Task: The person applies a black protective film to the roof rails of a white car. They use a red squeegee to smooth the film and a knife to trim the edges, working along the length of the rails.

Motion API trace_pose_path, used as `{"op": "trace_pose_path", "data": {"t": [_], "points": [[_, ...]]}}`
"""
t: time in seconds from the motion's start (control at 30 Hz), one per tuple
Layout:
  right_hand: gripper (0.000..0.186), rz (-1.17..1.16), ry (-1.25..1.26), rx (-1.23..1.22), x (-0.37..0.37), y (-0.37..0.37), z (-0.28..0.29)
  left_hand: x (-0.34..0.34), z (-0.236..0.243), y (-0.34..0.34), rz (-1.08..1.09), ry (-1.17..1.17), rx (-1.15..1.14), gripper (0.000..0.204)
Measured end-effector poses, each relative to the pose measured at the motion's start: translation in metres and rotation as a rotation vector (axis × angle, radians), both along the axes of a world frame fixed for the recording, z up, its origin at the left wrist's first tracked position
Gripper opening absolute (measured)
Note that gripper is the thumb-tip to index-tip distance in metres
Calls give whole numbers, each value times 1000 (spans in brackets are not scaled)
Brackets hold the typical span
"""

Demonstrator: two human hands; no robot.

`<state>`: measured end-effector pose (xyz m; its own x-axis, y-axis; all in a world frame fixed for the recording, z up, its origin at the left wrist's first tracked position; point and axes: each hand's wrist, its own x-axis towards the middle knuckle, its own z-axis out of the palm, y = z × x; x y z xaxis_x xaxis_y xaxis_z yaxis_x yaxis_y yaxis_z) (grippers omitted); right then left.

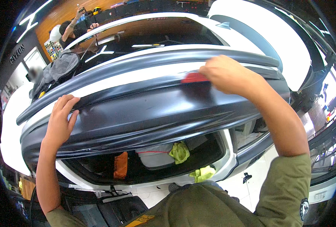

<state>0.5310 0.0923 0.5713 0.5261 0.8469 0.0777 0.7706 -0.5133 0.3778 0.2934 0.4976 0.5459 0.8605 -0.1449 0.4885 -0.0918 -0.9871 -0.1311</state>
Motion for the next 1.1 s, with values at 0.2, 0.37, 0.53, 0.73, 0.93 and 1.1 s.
{"op": "trace_pose_path", "data": {"t": [0.2,0.37,0.53,0.73,0.93,1.1], "points": [[13,-101,86,30,8,-45,-1,86,6,-78,-191,-39,-86,31],[18,290,52,252,4,0,-12,145,2,-170,-291,82,-135,25],[12,134,89,241,38,-97,-20,151,-1,-219,-236,45,22,25],[13,292,74,402,48,-113,-31,157,-5,-237,-169,31,21,26],[15,364,71,478,56,-103,-39,174,-3,-249,-172,91,-1,20],[15,376,86,486,60,-104,-45,172,17,-258,-132,299,-96,25]]}}
